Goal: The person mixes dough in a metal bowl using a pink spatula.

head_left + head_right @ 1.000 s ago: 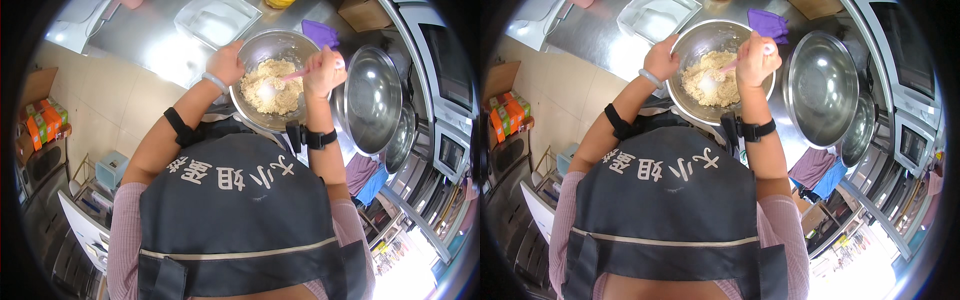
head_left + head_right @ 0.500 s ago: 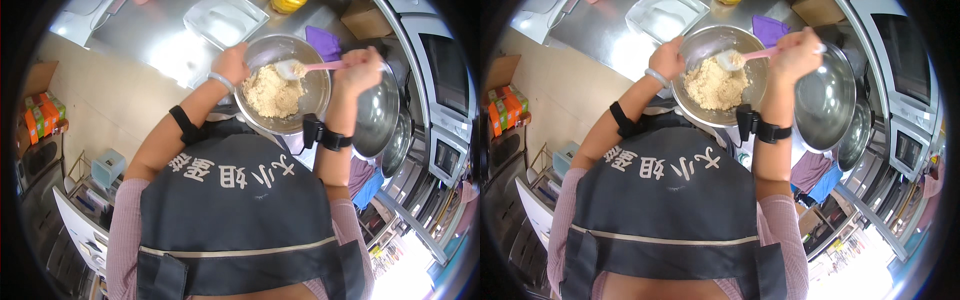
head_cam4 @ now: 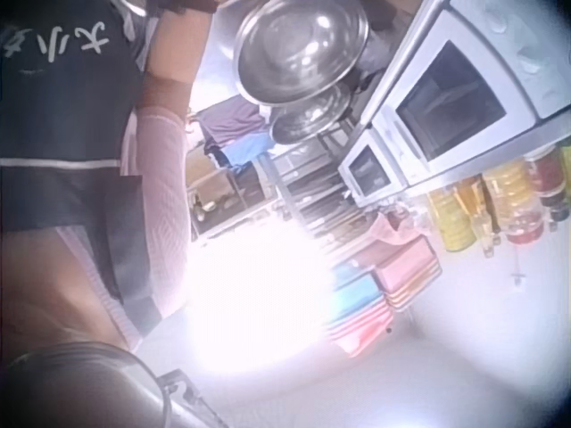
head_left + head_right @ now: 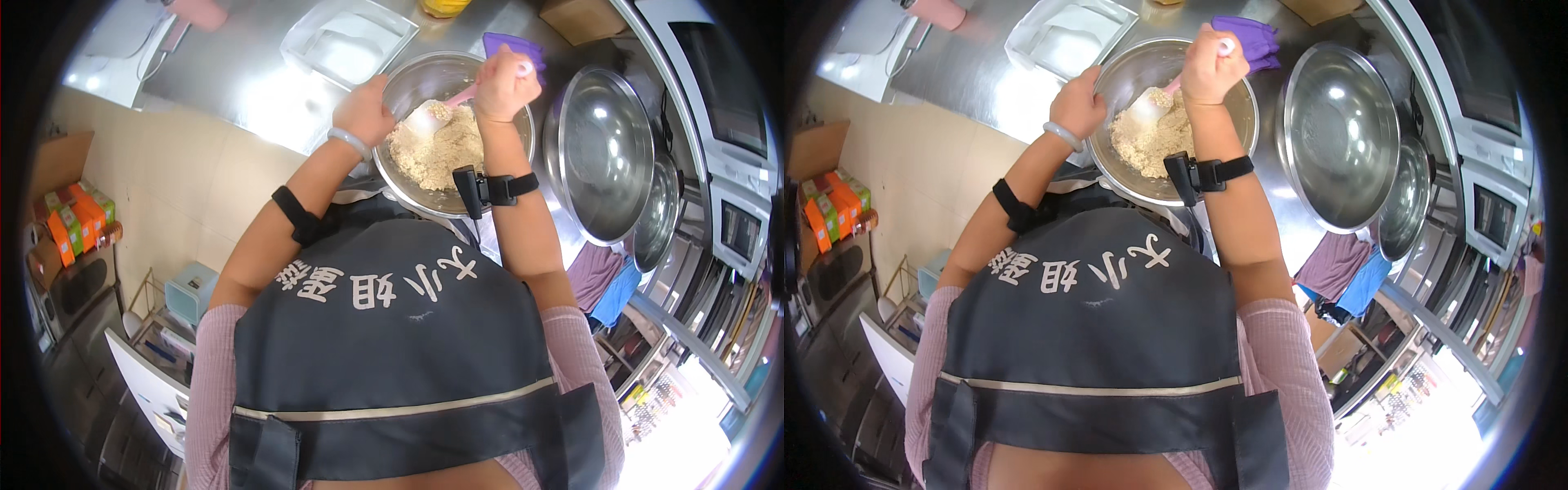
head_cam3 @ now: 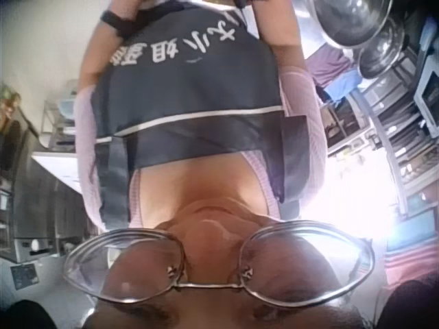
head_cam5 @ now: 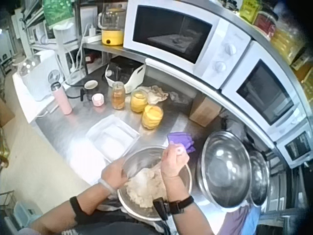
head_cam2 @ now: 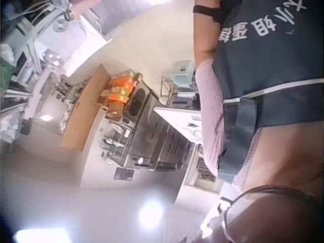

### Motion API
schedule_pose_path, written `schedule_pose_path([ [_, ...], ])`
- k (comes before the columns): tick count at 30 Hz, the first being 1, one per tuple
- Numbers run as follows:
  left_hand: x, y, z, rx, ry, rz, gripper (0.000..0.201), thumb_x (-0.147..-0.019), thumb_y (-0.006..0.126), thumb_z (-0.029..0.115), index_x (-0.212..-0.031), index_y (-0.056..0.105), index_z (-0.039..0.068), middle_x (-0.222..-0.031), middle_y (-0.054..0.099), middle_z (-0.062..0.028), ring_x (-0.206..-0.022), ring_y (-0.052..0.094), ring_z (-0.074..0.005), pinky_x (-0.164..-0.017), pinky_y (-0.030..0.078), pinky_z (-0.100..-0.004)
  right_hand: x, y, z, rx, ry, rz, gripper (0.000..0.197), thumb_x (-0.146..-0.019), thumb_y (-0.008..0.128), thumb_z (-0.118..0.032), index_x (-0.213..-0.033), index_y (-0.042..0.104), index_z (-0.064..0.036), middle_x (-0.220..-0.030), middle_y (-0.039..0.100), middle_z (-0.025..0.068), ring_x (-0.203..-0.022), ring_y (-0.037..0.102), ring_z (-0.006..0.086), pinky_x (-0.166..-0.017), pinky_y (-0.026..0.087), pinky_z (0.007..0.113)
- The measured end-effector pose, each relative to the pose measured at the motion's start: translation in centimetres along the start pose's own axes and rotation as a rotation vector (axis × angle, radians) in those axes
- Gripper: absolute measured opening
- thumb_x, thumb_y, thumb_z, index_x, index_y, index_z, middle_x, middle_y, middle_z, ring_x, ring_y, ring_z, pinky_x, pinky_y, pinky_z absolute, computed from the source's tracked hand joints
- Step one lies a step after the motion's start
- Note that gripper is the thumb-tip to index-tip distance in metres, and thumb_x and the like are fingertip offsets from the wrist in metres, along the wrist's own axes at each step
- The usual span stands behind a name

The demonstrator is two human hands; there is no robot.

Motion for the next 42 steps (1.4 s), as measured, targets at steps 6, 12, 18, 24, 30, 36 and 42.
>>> schedule_pose_path([
  [6,3.1,-2.5,0.5,0.094,-0.137,-0.38,0.034,-0.079,0.052,0.015,-0.102,0.046,-0.009,-0.061,0.056,-0.018,-0.047,0.057,-0.0265,-0.047,0.046,-0.0373,0.1,1.4,-5.8,-0.158,0.22,-0.135,0.024,-0.082,0.052,-0.003,-0.059,0.044,-0.0022,-0.047,0.045,0.0033,-0.039,0.041,0.0086,-0.036,0.032,0.023],
  [12,3.3,-5.3,0.1,-0.023,-0.169,-0.718,0.049,-0.085,0.054,0.021,-0.12,0.037,-0.01,-0.058,0.056,-0.0112,-0.044,0.056,-0.0176,-0.045,0.045,-0.028,-0.5,-1.2,-11.5,-0.283,0.022,-0.127,0.029,-0.085,0.043,-0.005,-0.056,0.037,-0.0045,-0.048,0.039,0.0049,-0.04,0.034,0.0099,-0.038,0.03,0.025],
  [18,1.4,-3.3,0.2,0.355,-0.155,-0.343,0.028,-0.083,0.054,0.006,-0.108,0.044,-0.003,-0.072,0.055,-0.0107,-0.061,0.062,-0.0165,-0.046,0.047,-0.0237,1.0,-3.5,-12.0,-0.185,-0.027,-0.074,0.03,-0.086,0.045,-0.006,-0.057,0.039,-0.0046,-0.047,0.039,0.0037,-0.039,0.034,0.0101,-0.038,0.03,0.024],
  [24,4.8,-2.6,0.0,0.804,-0.588,-0.869,0.031,-0.081,0.062,0.011,-0.1,0.043,-0.004,-0.075,0.055,-0.0114,-0.063,0.064,-0.0195,-0.047,0.049,-0.021,2.0,-5.5,-12.9,-0.068,-0.029,0.004,0.034,-0.088,0.049,-0.01,-0.057,0.038,-0.0057,-0.046,0.037,0.0033,-0.038,0.035,0.0107,-0.036,0.03,0.025],
  [30,1.2,-1.6,-0.3,0.638,-0.262,-0.356,0.048,-0.077,0.068,0.025,-0.103,0.044,-0.007,-0.068,0.056,-0.0085,-0.056,0.056,-0.0135,-0.047,0.046,-0.0242,3.3,-5.8,-13.0,-0.138,-0.056,-0.126,0.032,-0.086,0.043,-0.011,-0.056,0.034,-0.0058,-0.051,0.038,0.0071,-0.044,0.037,0.0141,-0.041,0.032,0.027],
  [36,1.1,-1.0,1.1,0.731,-0.33,-0.431,0.028,-0.075,0.054,0.005,-0.101,0.047,-0.003,-0.065,0.056,-0.0079,-0.045,0.051,-0.0115,-0.038,0.04,-0.0245,6.9,-6.5,-9.9,-0.006,0.166,-0.459,0.03,-0.083,0.048,-0.015,-0.057,0.037,-0.0032,-0.055,0.04,0.0069,-0.05,0.038,0.0149,-0.046,0.032,0.027],
  [42,2.9,0.6,0.1,0.79,-0.41,-0.382,0.017,-0.075,0.052,0.004,-0.09,0.053,-0.003,-0.062,0.055,-0.0068,-0.039,0.046,-0.0099,-0.035,0.038,-0.0244,8.8,-8.4,-11.5,0.064,0.44,-0.73,0.028,-0.073,0.052,0.001,-0.053,0.032,-0.0024,-0.053,0.039,0.0043,-0.05,0.036,0.0126,-0.056,0.038,0.027],
])
Point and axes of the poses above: each hand's wrist, its own x-axis away from the middle knuckle, its own y-axis out of the palm, z = x × y, the point moved 1 cm from there along -x, towards the middle knuckle
